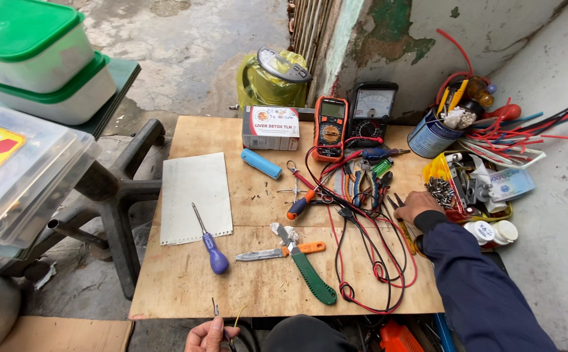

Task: The person strips the outer insulation from a black electrical cord using a utility knife, then uses pliers to strip the inner wire insulation. The person twists the exposed wire ends and prepares them for connection.

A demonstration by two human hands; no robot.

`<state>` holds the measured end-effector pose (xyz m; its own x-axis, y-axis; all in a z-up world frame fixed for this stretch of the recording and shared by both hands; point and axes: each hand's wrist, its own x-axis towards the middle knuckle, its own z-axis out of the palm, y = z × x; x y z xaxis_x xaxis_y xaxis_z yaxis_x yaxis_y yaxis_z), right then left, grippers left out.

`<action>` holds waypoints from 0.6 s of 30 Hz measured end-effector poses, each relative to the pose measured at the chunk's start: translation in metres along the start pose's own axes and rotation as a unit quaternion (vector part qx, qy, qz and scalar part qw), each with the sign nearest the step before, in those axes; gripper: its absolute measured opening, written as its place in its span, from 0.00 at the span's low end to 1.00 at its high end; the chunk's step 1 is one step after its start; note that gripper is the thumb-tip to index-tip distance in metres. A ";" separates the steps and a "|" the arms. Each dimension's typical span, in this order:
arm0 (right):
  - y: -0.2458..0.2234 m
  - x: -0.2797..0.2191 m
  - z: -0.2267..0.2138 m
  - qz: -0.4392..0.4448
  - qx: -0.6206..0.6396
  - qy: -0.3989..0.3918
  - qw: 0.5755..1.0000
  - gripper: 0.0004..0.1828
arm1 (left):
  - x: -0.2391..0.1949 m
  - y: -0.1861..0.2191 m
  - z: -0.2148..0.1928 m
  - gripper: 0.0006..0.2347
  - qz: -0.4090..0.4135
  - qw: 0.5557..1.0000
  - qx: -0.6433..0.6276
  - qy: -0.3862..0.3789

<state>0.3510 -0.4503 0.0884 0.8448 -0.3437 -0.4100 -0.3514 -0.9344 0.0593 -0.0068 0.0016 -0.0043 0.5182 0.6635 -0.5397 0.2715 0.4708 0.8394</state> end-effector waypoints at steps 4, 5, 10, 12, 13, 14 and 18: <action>0.001 0.001 -0.004 0.024 0.063 -0.015 0.998 0.35 | -0.008 0.012 0.003 0.12 0.012 1.000 0.006 0.000; 0.008 0.010 0.006 0.022 0.062 -0.015 0.998 0.35 | -0.009 0.017 0.000 0.12 0.013 1.000 0.005 0.002; 0.005 -0.008 -0.009 -0.025 0.227 0.124 0.966 0.19 | -0.014 0.030 -0.004 0.10 -0.057 0.998 -0.002 -0.022; 0.005 -0.024 -0.029 -0.053 0.308 0.176 0.933 0.17 | 0.001 0.009 -0.014 0.10 -0.043 0.998 -0.033 -0.045; 0.005 -0.032 -0.040 -0.081 0.387 0.228 0.890 0.16 | 0.009 -0.002 -0.018 0.09 -0.028 0.995 -0.065 -0.068; 0.010 -0.038 -0.046 -0.079 0.387 0.229 0.890 0.16 | 0.001 0.009 -0.015 0.09 -0.029 0.995 -0.064 -0.070; 0.025 -0.086 -0.080 -0.175 0.585 0.291 0.737 0.14 | -0.013 0.026 -0.009 0.09 -0.060 0.996 -0.032 -0.049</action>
<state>0.3019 -0.4518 0.1976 0.8767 -0.4010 0.2659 0.1094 -0.3720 -0.9217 -0.0136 0.0110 0.0240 0.5630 0.5410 -0.6248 0.2854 0.5822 0.7613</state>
